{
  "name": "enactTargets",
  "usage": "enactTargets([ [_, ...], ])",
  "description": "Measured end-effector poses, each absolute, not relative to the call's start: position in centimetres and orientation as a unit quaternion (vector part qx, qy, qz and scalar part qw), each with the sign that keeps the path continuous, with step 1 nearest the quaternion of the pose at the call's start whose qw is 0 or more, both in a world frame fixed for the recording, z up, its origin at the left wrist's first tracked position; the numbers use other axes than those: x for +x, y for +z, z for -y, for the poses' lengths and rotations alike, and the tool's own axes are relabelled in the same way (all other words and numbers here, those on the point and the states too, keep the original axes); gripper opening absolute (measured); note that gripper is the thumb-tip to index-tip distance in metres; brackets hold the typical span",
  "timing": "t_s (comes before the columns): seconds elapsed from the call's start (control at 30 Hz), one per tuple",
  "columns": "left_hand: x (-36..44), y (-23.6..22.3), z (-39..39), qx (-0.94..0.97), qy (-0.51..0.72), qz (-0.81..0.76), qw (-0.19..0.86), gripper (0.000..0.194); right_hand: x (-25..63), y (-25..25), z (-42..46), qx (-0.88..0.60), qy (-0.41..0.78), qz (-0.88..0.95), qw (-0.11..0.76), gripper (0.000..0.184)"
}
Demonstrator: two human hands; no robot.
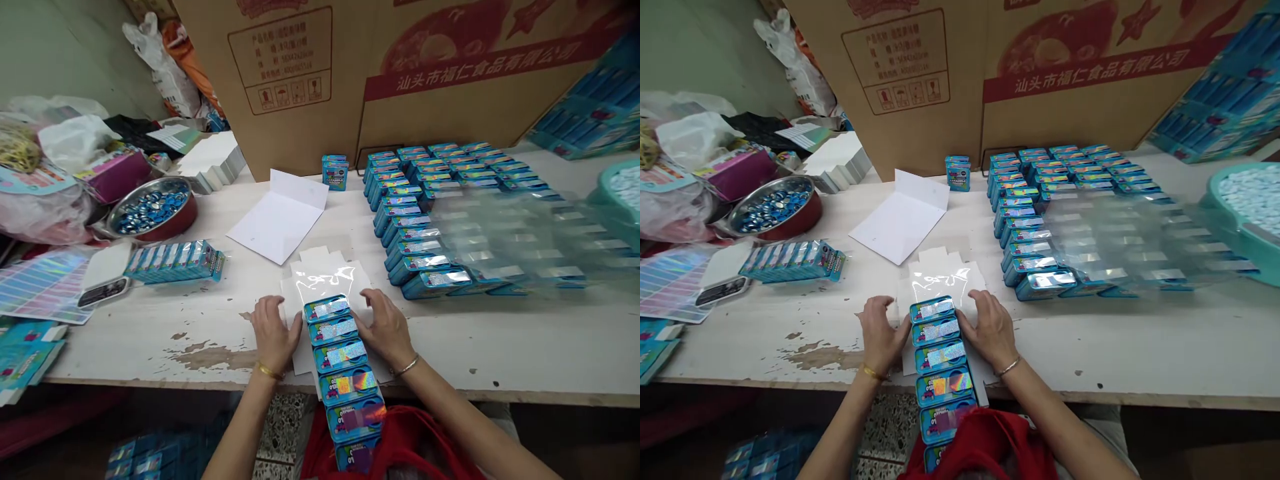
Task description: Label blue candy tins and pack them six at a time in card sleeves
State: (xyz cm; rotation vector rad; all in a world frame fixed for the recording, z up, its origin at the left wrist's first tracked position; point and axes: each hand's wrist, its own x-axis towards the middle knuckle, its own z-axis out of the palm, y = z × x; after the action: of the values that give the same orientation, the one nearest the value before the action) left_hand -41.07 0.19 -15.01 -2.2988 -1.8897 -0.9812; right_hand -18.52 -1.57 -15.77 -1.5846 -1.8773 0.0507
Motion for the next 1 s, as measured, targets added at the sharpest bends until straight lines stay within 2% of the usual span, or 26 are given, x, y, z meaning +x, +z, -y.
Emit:
enactTargets([
  [0.03,-40.9,-15.0,-0.7,-0.735,-0.302,0.607,0.009,0.022,-18.5,-15.6,1.2,-0.599,0.018,0.728,0.334,0.023],
  [0.13,-40.3,-14.4,-1.8,-0.756,-0.267,0.598,-0.005,0.007,-18.7,-14.9,0.1,-0.571,0.038,0.756,0.318,0.016],
  [0.33,-39.9,-12.3,-1.6,-0.760,-0.310,0.569,-0.048,0.022,-19.0,-13.8,0.0,-0.549,0.075,0.743,0.375,0.017],
  [0.57,-40.5,-10.0,-2.3,-0.784,-0.242,0.546,-0.166,0.015,-18.2,-13.2,-0.1,-0.501,0.090,0.788,0.346,0.019],
  [0.67,-40.6,-9.3,-2.7,-0.777,-0.221,0.547,-0.221,0.016,-18.2,-13.3,0.0,-0.502,0.093,0.780,0.362,0.018],
  [0.73,-40.6,-9.2,-2.5,-0.778,-0.227,0.551,-0.198,0.019,-18.2,-13.5,0.3,-0.499,0.099,0.778,0.369,0.016],
  [0.87,-40.4,-9.8,-0.9,-0.818,-0.234,0.520,-0.070,0.018,-17.9,-13.8,1.4,-0.483,0.093,0.791,0.365,0.013],
  [1.0,-40.2,-11.0,1.0,-0.814,-0.253,0.523,-0.029,0.013,-17.8,-14.4,2.5,-0.505,0.080,0.779,0.362,0.009],
])
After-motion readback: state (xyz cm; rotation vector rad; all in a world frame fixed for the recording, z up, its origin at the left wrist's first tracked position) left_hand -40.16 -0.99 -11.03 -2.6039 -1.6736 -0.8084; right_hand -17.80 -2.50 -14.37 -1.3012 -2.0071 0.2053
